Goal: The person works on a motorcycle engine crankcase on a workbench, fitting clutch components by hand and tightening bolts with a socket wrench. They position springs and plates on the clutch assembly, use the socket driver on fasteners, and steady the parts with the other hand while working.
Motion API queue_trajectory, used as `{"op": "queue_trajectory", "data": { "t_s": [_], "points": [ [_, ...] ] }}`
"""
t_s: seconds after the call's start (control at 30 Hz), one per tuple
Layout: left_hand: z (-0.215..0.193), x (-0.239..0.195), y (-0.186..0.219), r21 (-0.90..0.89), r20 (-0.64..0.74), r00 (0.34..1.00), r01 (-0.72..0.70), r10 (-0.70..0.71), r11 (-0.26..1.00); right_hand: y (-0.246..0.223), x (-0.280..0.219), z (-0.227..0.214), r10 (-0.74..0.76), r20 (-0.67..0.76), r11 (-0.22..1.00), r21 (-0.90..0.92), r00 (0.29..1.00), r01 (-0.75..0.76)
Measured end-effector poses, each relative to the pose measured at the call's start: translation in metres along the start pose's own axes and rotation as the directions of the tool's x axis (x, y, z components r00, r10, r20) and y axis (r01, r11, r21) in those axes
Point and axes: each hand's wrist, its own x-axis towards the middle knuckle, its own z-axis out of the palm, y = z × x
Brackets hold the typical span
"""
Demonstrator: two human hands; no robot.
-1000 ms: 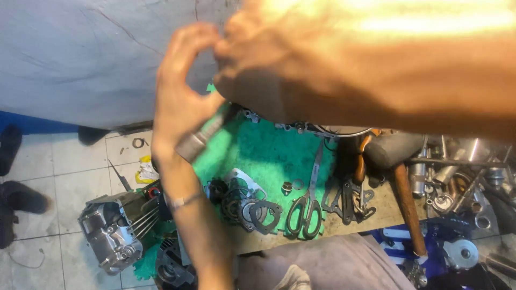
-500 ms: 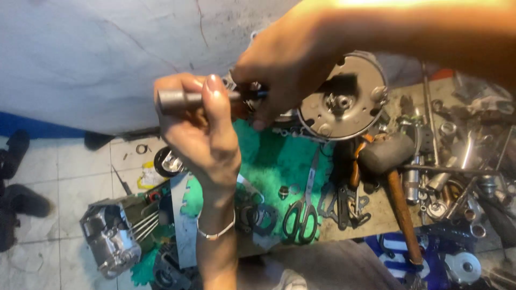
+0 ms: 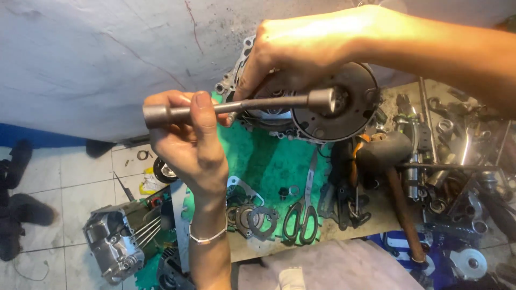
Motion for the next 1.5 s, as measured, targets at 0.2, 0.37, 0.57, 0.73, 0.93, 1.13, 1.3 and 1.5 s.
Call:
{"op": "queue_trajectory", "data": {
  "t_s": [0.2, 0.37, 0.57, 0.73, 0.93, 1.13, 1.3, 1.5],
  "points": [
    [-0.001, 0.033, 0.03, 0.256, 0.107, 0.986, 0.094, -0.125, 0.962, 0.015, -0.006, 0.019, -0.251, -0.123, 0.967, 0.014, 0.96, 0.254],
    [0.009, 0.077, 0.072, 0.381, 0.674, 0.737, -0.408, 0.053, 0.83, 0.052, -0.011, 0.036, 0.005, -0.113, 0.956, -0.29, 0.994, -0.038],
    [-0.028, 0.049, -0.033, 0.488, 0.584, 0.78, -0.559, 0.225, 0.67, 0.031, -0.013, 0.028, -0.313, -0.317, 0.946, -0.184, 0.895, 0.266],
    [-0.028, 0.004, -0.001, 0.503, 0.333, 0.902, -0.416, 0.274, 0.758, 0.016, -0.008, 0.019, -0.235, -0.239, 0.97, -0.004, 0.942, 0.241],
    [0.058, -0.008, 0.08, 0.705, 0.403, 0.869, -0.494, 0.286, 0.508, 0.024, -0.009, 0.016, -0.284, -0.221, 0.95, 0.068, 0.933, 0.305],
    [0.112, 0.004, 0.021, 0.617, 0.391, 0.85, -0.526, 0.352, 0.585, 0.02, -0.005, 0.013, -0.318, -0.167, 0.946, 0.011, 0.933, 0.324],
    [0.067, -0.01, 0.026, 0.306, 0.608, 0.634, -0.742, 0.477, 0.596, 0.017, -0.011, 0.017, -0.295, -0.117, 0.955, -0.072, 0.948, 0.288],
    [-0.011, -0.033, -0.005, 0.139, 0.313, 0.831, -0.519, 0.459, 0.844, 0.013, 0.002, 0.024, -0.25, -0.116, 0.965, -0.111, 0.961, 0.238]
  ]
}}
